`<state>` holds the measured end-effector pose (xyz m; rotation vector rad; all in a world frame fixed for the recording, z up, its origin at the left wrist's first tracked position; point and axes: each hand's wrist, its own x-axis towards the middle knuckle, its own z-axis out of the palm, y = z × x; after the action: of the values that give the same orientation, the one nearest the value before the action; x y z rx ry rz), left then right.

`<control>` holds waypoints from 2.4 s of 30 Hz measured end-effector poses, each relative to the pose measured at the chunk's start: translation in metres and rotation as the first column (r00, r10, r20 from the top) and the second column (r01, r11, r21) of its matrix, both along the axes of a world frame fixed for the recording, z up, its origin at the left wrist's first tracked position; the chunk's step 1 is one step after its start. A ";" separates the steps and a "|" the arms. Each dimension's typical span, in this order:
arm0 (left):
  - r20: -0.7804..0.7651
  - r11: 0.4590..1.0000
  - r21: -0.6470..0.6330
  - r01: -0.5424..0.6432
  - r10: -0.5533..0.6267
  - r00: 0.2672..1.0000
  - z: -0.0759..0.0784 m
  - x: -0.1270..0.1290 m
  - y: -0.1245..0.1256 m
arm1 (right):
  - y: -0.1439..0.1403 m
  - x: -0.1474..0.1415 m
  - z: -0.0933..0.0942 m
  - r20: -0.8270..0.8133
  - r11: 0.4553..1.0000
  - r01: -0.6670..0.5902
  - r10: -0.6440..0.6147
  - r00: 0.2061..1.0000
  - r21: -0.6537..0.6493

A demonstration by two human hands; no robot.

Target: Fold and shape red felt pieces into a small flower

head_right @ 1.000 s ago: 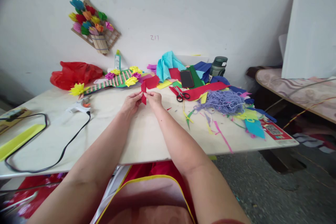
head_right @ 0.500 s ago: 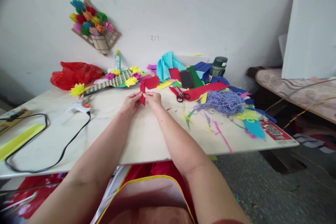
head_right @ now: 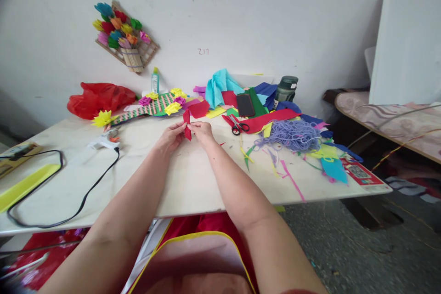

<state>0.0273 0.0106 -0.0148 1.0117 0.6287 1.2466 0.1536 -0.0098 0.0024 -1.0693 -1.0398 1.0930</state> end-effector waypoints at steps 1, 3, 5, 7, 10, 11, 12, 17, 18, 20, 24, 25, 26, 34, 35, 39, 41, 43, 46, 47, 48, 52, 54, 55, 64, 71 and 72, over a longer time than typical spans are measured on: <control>-0.015 1.000 0.006 0.027 -0.027 1.000 0.000 -0.001 0.000 | -0.001 0.000 0.001 0.004 1.000 -0.009 0.009 1.000 0.004; -0.033 0.998 0.019 0.059 -0.058 0.998 0.002 -0.003 -0.002 | -0.002 0.000 0.001 0.011 1.000 -0.025 0.025 1.000 0.017; -0.043 0.998 0.035 0.054 -0.053 0.998 0.003 -0.004 -0.003 | -0.001 0.000 0.001 0.027 0.999 -0.042 0.041 0.999 0.031; -0.057 0.998 0.049 0.028 -0.025 0.998 0.003 -0.003 -0.003 | -0.001 0.000 0.000 0.052 0.998 -0.054 0.052 0.997 0.039; -0.078 0.999 0.050 -0.011 0.015 0.997 0.003 -0.001 -0.003 | 0.001 0.000 -0.002 0.087 0.998 -0.053 0.049 0.995 0.041; -0.081 0.999 0.048 -0.020 0.023 0.996 0.003 -0.001 -0.003 | 0.001 0.000 -0.003 0.093 0.998 -0.048 0.044 0.995 0.042; -0.082 0.999 0.045 -0.025 0.029 0.996 0.003 0.000 -0.003 | 0.002 0.000 -0.003 0.097 0.998 -0.044 0.040 0.994 0.044; -0.079 0.998 0.050 -0.032 0.036 0.996 0.003 0.001 -0.004 | 0.004 0.000 -0.006 0.117 0.998 -0.026 0.020 0.993 0.052; -0.082 0.998 0.051 -0.036 0.040 0.996 0.003 0.001 -0.004 | 0.005 0.000 -0.007 0.130 0.998 -0.027 0.020 0.991 0.053; -0.093 0.997 0.050 -0.057 0.062 0.994 0.004 0.001 -0.004 | 0.006 0.000 -0.010 0.171 0.997 -0.033 0.021 0.985 0.066; -0.115 0.996 0.038 -0.084 0.088 0.989 0.005 0.002 -0.004 | 0.014 0.002 -0.016 0.284 0.989 0.006 -0.048 0.958 0.147; -0.115 0.996 0.036 -0.079 0.083 0.990 0.006 0.002 -0.005 | 0.016 0.002 -0.017 0.306 0.985 0.023 -0.076 0.949 0.172; -0.112 0.997 0.035 -0.073 0.076 0.991 0.007 0.003 -0.005 | 0.017 0.002 -0.017 0.324 0.980 0.038 -0.101 0.941 0.195; -0.070 0.996 0.032 -0.081 0.083 0.994 0.009 0.007 -0.009 | 0.016 0.001 -0.016 0.325 0.958 0.073 -0.165 0.931 0.279; -0.070 0.995 0.035 -0.090 0.092 0.993 0.009 0.006 -0.008 | 0.016 0.001 -0.017 0.320 0.960 0.064 -0.153 0.935 0.272; -0.096 0.985 0.045 -0.167 0.171 0.981 0.011 0.003 -0.007 | 0.014 0.001 -0.016 0.338 0.973 -0.004 -0.076 0.938 0.230; -0.105 0.974 0.050 -0.220 0.225 0.969 0.014 0.003 -0.007 | 0.013 0.002 -0.015 0.353 0.971 -0.010 -0.077 0.932 0.238; -0.103 0.968 0.053 -0.246 0.250 0.963 0.017 0.004 -0.009 | 0.012 0.002 -0.012 0.352 0.959 -0.001 -0.104 0.930 0.285; -0.074 0.976 0.053 -0.212 0.215 0.974 0.022 0.007 -0.013 | 0.012 0.001 -0.008 0.353 0.932 0.000 -0.138 0.925 0.363; -0.061 0.978 0.052 -0.201 0.204 0.977 0.023 0.007 -0.014 | 0.012 0.001 -0.007 0.362 0.927 0.000 -0.147 0.921 0.375; -0.050 0.979 0.051 -0.195 0.198 0.979 0.024 0.007 -0.014 | 0.012 0.000 -0.007 0.372 0.925 0.002 -0.155 0.915 0.379; -0.042 0.968 0.062 -0.243 0.246 0.968 0.026 0.003 -0.013 | 0.014 -0.001 -0.007 0.435 0.925 -0.019 -0.159 0.886 0.378; -0.007 0.941 0.089 -0.325 0.327 0.945 0.026 -0.002 -0.009 | 0.014 0.000 -0.007 0.492 0.936 -0.017 -0.169 0.854 0.351; 0.029 0.917 0.099 -0.387 0.386 0.922 0.026 -0.005 -0.006 | 0.014 0.002 -0.007 0.528 0.947 -0.003 -0.177 0.830 0.322; -0.161 0.833 0.092 -0.546 0.554 0.817 0.018 -0.021 0.003 | 0.005 0.006 -0.010 0.882 0.971 -0.047 -0.191 0.432 0.233; -0.388 0.856 -0.027 -0.516 0.467 0.795 0.010 -0.015 0.007 | 0.008 -0.001 -0.016 0.945 0.954 -0.170 -0.198 0.260 0.247; -0.405 0.854 -0.025 -0.520 0.466 0.786 0.009 -0.015 0.008 | 0.009 -0.001 -0.017 0.948 0.953 -0.175 -0.199 0.248 0.246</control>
<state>0.0126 0.0188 -0.0060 1.0183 1.3436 1.4403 0.1521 -0.0003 -0.0148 -1.5096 -2.1215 0.0264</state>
